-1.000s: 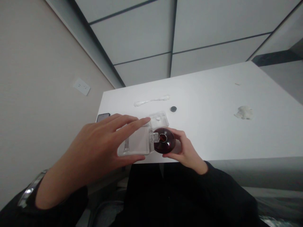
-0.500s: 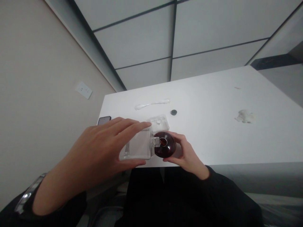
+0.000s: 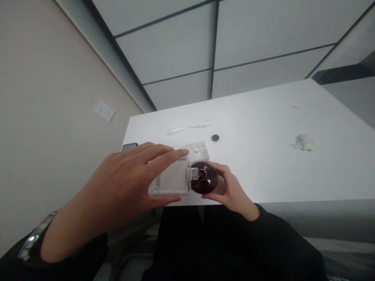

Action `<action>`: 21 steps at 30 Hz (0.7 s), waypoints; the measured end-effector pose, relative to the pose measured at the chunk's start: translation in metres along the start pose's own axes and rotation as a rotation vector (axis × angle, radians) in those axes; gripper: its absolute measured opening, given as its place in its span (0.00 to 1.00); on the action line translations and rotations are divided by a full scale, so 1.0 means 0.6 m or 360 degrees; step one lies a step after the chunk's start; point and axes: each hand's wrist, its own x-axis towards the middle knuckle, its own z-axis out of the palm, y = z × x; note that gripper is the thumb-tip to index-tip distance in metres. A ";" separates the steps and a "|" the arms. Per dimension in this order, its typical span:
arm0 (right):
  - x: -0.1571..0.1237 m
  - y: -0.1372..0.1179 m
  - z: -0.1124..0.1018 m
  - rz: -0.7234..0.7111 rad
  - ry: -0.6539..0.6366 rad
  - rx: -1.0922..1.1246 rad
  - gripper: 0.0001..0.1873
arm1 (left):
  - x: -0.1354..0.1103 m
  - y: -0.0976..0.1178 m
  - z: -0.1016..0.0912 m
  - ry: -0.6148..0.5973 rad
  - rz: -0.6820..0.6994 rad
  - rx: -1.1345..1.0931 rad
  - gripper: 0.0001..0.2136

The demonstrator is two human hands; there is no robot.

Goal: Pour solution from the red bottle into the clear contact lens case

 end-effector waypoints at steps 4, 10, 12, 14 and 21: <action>0.000 -0.001 -0.001 -0.0007 -0.0002 -0.0004 0.44 | 0.002 0.000 -0.001 0.0024 0.0033 -0.0003 0.28; 0.002 -0.005 -0.003 -0.0052 -0.0003 -0.0006 0.43 | 0.003 -0.001 -0.002 0.0060 0.0050 0.0004 0.27; 0.003 -0.006 -0.003 -0.0022 -0.0014 -0.0025 0.43 | 0.003 0.000 -0.003 0.0035 0.0040 0.0007 0.27; 0.003 -0.006 -0.003 -0.0011 -0.0014 -0.0036 0.42 | 0.003 0.000 -0.003 0.0015 0.0013 0.0005 0.28; 0.003 -0.003 -0.003 -0.0110 0.0009 -0.0045 0.42 | 0.003 -0.002 -0.002 0.0014 0.0022 -0.0005 0.28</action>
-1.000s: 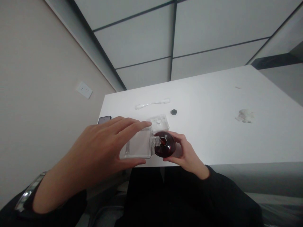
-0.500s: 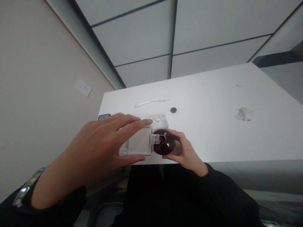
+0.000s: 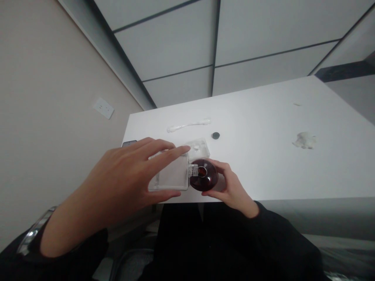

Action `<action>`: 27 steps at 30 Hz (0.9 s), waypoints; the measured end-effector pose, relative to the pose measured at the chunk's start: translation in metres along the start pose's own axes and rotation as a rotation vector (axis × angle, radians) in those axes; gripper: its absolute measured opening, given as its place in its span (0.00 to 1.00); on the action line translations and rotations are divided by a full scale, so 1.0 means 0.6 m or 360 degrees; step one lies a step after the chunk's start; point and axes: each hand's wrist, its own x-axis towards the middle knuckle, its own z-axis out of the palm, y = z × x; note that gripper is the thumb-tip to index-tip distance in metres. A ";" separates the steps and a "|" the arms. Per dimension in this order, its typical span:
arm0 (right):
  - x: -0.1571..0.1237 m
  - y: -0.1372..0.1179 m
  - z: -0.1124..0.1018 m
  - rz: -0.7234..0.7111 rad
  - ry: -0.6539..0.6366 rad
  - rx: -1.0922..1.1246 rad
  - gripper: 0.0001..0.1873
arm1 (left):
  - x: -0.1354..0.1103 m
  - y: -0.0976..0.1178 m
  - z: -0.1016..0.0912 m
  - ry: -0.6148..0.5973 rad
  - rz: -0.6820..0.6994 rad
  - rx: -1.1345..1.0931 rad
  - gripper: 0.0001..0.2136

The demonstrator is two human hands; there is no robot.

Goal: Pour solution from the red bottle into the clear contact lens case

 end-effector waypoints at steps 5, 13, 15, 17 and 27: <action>-0.001 0.002 0.000 0.0023 -0.0013 -0.0026 0.42 | 0.001 0.000 -0.001 -0.0020 0.0000 -0.0020 0.27; -0.002 0.002 0.001 0.0029 -0.0005 -0.0019 0.42 | 0.001 0.000 -0.001 0.0028 0.0056 -0.0042 0.26; -0.003 0.003 0.001 0.0046 -0.0008 -0.0014 0.42 | 0.000 -0.001 -0.001 0.0029 0.0046 -0.0049 0.25; -0.004 0.004 0.000 0.0051 -0.0013 -0.0014 0.43 | -0.001 -0.001 -0.001 0.0022 0.0032 -0.0050 0.25; -0.001 0.001 0.000 0.0013 -0.0004 -0.0026 0.41 | 0.000 -0.004 -0.001 0.0041 0.0078 0.0014 0.26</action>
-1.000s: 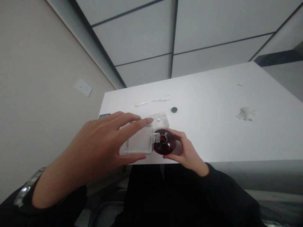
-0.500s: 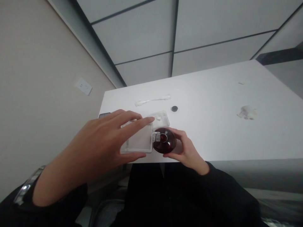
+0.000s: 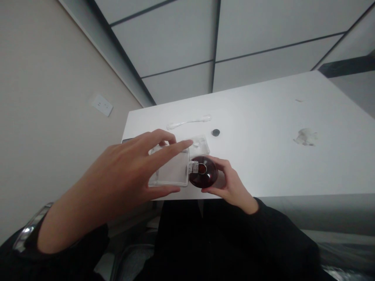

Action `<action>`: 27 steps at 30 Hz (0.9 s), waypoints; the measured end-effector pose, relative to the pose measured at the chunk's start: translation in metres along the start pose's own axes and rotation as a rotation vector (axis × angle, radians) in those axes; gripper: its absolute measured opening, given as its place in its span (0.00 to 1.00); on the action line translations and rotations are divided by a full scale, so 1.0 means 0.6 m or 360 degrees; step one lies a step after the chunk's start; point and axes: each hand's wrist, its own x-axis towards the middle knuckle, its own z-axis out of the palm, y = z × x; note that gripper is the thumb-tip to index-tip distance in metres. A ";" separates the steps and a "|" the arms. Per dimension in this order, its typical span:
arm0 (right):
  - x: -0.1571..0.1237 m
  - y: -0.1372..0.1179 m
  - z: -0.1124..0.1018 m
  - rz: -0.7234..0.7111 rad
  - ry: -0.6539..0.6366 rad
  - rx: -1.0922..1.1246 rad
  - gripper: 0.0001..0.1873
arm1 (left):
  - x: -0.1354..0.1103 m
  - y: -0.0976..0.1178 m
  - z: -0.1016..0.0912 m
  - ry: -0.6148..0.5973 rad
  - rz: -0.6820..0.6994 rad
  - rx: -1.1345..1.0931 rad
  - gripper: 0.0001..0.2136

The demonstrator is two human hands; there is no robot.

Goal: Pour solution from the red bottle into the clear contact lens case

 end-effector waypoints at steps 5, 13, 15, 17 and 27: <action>-0.002 0.002 0.001 0.0043 -0.0002 0.0021 0.43 | 0.003 0.002 -0.002 -0.0002 -0.0020 0.0000 0.25; -0.004 0.005 0.002 0.0107 -0.0012 0.0052 0.43 | 0.006 0.001 -0.005 -0.0027 -0.0010 0.0016 0.24; -0.003 0.005 0.001 0.0106 -0.0015 0.0058 0.43 | 0.007 0.001 -0.006 -0.0023 -0.0001 0.0035 0.24; -0.002 0.004 0.001 0.0091 -0.0012 0.0063 0.43 | 0.007 0.002 -0.007 -0.0026 -0.0014 0.0038 0.24; -0.002 0.002 0.000 0.0045 0.0004 0.0040 0.43 | 0.008 0.002 -0.014 -0.0039 -0.0054 -0.0041 0.24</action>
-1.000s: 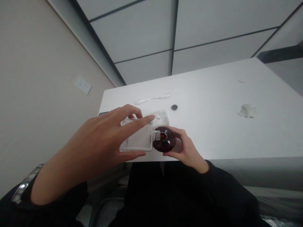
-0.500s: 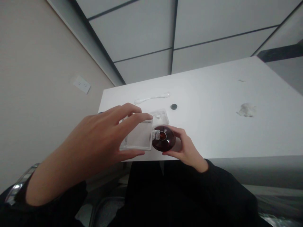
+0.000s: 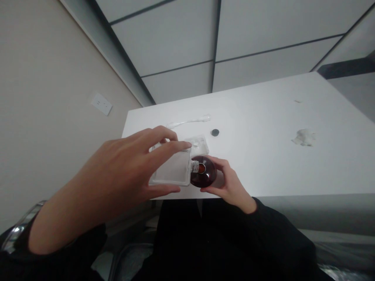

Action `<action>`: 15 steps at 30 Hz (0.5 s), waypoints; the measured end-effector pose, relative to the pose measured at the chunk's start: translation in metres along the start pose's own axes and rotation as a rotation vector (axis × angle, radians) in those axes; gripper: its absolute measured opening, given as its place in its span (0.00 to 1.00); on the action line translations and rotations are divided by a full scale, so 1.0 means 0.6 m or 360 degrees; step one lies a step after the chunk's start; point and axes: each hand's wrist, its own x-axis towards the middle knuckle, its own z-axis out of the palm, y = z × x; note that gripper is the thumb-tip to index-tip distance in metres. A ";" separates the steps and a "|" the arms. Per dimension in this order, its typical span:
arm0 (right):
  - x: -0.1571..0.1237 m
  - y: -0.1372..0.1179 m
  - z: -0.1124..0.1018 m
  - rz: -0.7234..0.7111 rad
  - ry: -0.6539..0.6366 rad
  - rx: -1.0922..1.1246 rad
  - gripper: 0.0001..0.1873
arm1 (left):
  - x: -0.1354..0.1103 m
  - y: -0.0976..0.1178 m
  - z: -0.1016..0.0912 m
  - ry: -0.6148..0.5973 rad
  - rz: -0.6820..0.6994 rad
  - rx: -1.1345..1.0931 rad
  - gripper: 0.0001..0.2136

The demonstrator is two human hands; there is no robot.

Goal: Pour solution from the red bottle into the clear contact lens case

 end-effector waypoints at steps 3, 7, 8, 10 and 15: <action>0.000 0.001 0.001 -0.0027 0.0011 0.0003 0.44 | -0.001 0.001 0.000 0.0022 -0.0030 -0.0042 0.24; 0.002 -0.002 0.000 -0.0084 0.0021 0.0014 0.43 | -0.002 0.002 0.001 0.0016 -0.0020 -0.0028 0.23; 0.003 -0.003 0.000 -0.0084 0.0017 0.0011 0.42 | -0.002 0.001 0.001 0.0013 -0.0005 -0.0011 0.23; 0.003 -0.004 0.000 -0.0077 0.0008 -0.0002 0.42 | -0.002 0.001 0.000 0.0017 0.0020 0.0017 0.23; 0.002 -0.002 0.000 -0.0044 -0.0006 -0.0019 0.41 | -0.002 0.002 0.001 0.0041 -0.0001 -0.0007 0.22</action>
